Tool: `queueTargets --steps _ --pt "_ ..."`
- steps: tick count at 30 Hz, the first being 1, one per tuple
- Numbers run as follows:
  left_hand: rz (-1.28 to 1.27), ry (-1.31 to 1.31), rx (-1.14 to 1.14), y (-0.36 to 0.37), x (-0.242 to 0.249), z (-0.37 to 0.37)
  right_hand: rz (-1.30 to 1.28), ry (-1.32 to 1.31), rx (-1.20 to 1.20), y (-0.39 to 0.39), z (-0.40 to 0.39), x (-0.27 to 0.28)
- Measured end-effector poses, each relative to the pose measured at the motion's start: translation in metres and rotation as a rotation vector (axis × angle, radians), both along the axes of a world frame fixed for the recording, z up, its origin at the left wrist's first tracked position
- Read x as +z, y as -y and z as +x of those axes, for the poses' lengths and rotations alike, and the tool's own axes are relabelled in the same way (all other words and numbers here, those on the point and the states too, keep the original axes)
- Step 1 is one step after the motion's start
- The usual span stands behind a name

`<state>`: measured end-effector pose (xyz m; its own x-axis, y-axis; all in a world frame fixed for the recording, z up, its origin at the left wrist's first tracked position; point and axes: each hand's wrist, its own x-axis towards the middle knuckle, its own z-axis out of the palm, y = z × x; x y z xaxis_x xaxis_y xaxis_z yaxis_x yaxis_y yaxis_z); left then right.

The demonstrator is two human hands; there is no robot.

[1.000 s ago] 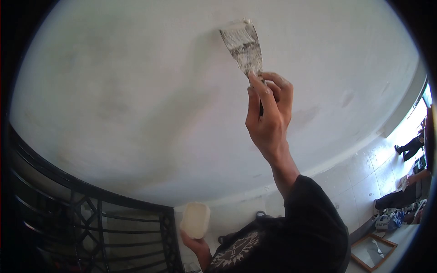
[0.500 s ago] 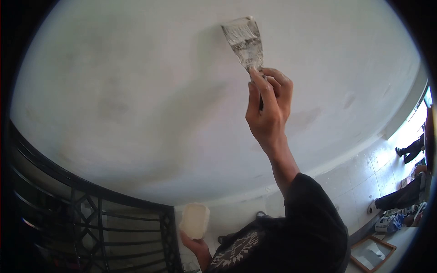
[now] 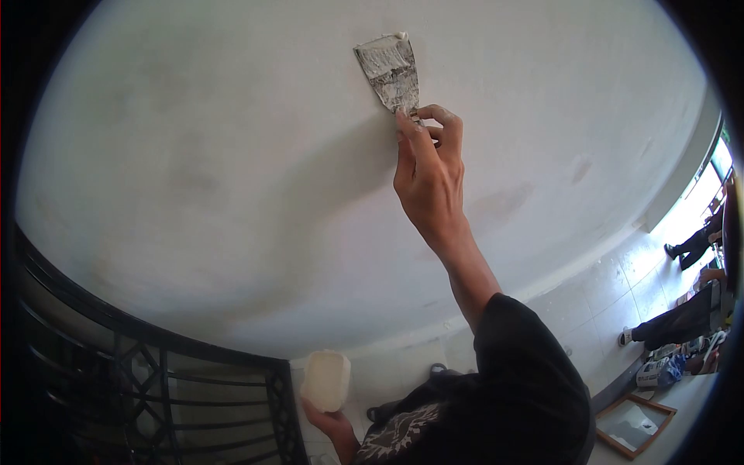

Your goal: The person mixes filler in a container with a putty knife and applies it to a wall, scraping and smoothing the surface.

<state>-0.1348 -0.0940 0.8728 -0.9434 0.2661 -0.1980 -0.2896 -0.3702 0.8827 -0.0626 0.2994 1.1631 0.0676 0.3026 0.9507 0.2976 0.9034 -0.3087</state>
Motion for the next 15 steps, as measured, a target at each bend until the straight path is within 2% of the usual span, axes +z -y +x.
queueTargets --steps 2,6,9,12,14,15 --pt "-0.228 -0.177 0.004 0.0 0.0 0.005 -0.022 0.013 0.004 0.003 0.001 0.002" --pt "-0.135 -0.102 0.012 0.007 -0.008 0.002 -0.048 0.023 0.012 0.006 0.002 0.0" --pt "-0.217 -0.207 0.01 0.01 -0.012 0.001 -0.002 -0.002 0.017 0.006 0.0 -0.004" --pt "-0.087 -0.066 0.025 0.015 -0.015 0.0 0.007 0.001 0.02 0.006 -0.001 -0.009" --pt "-0.36 -0.273 0.05 0.019 -0.026 0.003 -0.023 0.009 0.029 0.008 0.003 -0.011" --pt "-0.361 -0.272 0.052 0.019 -0.023 0.004 -0.052 0.017 0.038 0.01 0.005 -0.012"
